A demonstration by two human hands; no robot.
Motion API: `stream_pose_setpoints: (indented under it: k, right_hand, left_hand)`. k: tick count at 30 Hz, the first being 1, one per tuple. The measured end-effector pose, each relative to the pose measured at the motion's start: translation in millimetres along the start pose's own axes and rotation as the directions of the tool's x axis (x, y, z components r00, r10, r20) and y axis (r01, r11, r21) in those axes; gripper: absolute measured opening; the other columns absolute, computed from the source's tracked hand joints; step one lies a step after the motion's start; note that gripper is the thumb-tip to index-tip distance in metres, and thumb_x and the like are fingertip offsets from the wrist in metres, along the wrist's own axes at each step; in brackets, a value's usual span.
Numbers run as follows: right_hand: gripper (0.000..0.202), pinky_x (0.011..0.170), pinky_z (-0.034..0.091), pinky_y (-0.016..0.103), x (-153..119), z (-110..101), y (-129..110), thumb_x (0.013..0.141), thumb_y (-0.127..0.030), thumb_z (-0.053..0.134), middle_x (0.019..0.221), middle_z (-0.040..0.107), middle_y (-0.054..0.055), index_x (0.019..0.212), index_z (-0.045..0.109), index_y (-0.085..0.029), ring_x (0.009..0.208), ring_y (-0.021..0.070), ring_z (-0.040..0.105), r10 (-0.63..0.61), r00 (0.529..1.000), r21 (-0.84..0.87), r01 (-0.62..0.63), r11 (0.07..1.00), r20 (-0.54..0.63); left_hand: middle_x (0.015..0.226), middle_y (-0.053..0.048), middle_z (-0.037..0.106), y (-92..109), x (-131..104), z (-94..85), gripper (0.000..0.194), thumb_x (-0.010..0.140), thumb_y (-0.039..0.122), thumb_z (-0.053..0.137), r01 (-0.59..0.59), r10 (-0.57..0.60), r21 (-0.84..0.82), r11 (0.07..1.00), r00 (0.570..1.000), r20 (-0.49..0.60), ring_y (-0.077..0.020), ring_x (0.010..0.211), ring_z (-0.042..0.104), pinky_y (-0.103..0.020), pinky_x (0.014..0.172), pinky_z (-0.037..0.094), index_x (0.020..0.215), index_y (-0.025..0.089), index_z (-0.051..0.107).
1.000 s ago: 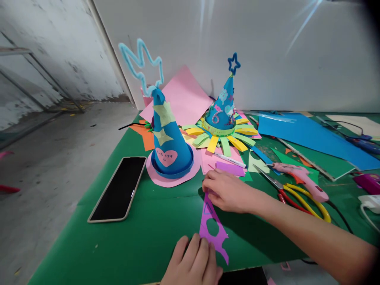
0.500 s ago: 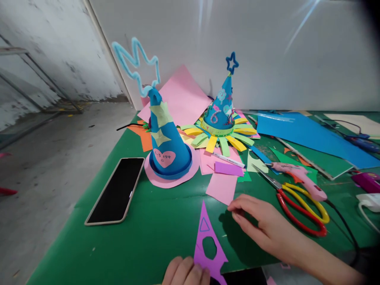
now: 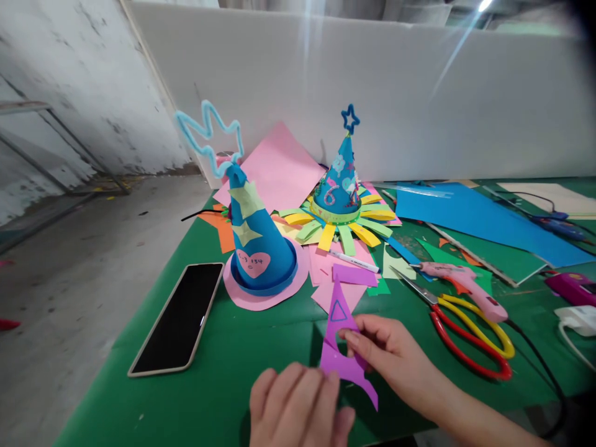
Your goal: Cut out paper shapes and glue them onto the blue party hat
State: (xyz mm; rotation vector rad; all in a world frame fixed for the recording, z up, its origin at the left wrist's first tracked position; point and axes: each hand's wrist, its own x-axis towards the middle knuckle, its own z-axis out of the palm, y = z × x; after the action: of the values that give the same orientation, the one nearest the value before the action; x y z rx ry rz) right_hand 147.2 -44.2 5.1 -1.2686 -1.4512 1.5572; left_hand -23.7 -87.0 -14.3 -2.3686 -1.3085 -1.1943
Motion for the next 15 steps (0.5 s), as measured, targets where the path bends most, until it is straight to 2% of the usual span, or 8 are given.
stream_pose_setpoints:
  k: [2,3,5,6,8,10,13,15]
  right_hand:
    - [0.026,0.048,0.031,0.02,3,-4,-4,0.082,-0.037,0.046,0.057,0.043,-0.005,0.066,0.051,-0.017,0.052,0.0084,0.039,-0.047,0.999,-0.054,0.046,0.997,-0.027]
    - [0.026,0.049,0.031,0.02,3,-5,-6,0.083,-0.036,0.045,0.057,0.044,-0.004,0.067,0.051,-0.017,0.052,0.0088,0.04,-0.056,0.998,-0.067,0.055,0.996,-0.027]
    - [0.025,0.049,0.032,0.02,4,-6,-10,0.083,-0.036,0.044,0.058,0.044,-0.004,0.068,0.051,-0.017,0.053,0.009,0.039,-0.064,0.998,-0.074,0.062,0.995,-0.019]
    - [0.025,0.049,0.031,0.02,5,-6,-11,0.083,-0.036,0.044,0.058,0.044,-0.004,0.068,0.051,-0.017,0.053,0.0091,0.039,-0.067,0.998,-0.079,0.066,0.995,-0.013]
    - [0.026,0.049,0.031,0.02,6,-5,-12,0.083,-0.036,0.044,0.057,0.043,-0.004,0.066,0.051,-0.017,0.053,0.0091,0.038,-0.074,0.997,-0.101,0.074,0.992,-0.002]
    - [0.027,0.048,0.032,0.021,7,-7,-13,0.083,-0.037,0.044,0.057,0.043,-0.004,0.066,0.051,-0.018,0.053,0.0096,0.039,-0.078,0.997,-0.122,0.077,0.99,-0.003]
    - [0.021,0.055,0.04,0.024,1,-25,-8,0.082,-0.039,0.045,0.07,0.053,-0.001,0.08,0.054,-0.021,0.063,0.0135,0.049,-0.076,0.994,-0.178,0.061,0.982,-0.08]
    - [0.019,0.063,0.044,0.029,-11,-50,2,0.082,-0.039,0.045,0.083,0.059,0.002,0.091,0.054,-0.025,0.071,0.0175,0.055,-0.087,0.971,-0.312,0.013,0.95,-0.224]
  left_hand:
    - [0.088,-0.008,0.063,-5,14,0.4,0.026,0.072,0.025,0.059,0.225,-0.221,-0.138,0.965,0.974,0.044,-0.0216,0.083,0.058,-0.033,0.073,0.045,0.097,0.018,0.056]
    - [0.091,-0.009,0.062,-7,23,1.3,0.025,0.073,0.025,0.057,0.367,-0.35,-0.22,0.904,0.93,0.111,-0.0213,0.084,0.058,-0.032,0.071,0.045,0.097,0.018,0.055]
    - [0.082,-0.006,0.062,-12,40,5.2,0.019,0.075,0.028,0.054,0.615,-0.527,-0.371,0.696,0.788,0.319,-0.0191,0.075,0.058,-0.029,0.062,0.046,0.091,0.018,0.057]
    - [0.077,-0.004,0.062,-13,47,8.1,0.016,0.076,0.03,0.052,0.704,-0.548,-0.423,0.57,0.71,0.442,-0.0181,0.072,0.057,-0.028,0.061,0.045,0.085,0.018,0.058]
    - [0.065,-0.001,0.057,-15,57,15.3,0.016,0.077,0.031,0.052,0.789,-0.522,-0.499,0.359,0.613,0.594,-0.0142,0.062,0.052,-0.024,0.056,0.042,0.07,0.017,0.058]
    - [0.057,0.002,0.049,-15,62,22.4,0.02,0.075,0.031,0.054,0.816,-0.507,-0.537,0.213,0.562,0.653,-0.0109,0.055,0.045,-0.021,0.052,0.037,0.061,0.016,0.054]
    - [0.056,0.003,0.046,-15,66,29.9,0.022,0.072,0.032,0.057,0.828,-0.533,-0.553,0.095,0.511,0.675,-0.0096,0.054,0.041,-0.02,0.052,0.035,0.059,0.015,0.053]
    - [0.058,0.002,0.049,-16,69,33.0,0.021,0.072,0.033,0.057,0.837,-0.55,-0.545,0.056,0.482,0.683,-0.0099,0.056,0.042,-0.02,0.054,0.035,0.061,0.015,0.054]
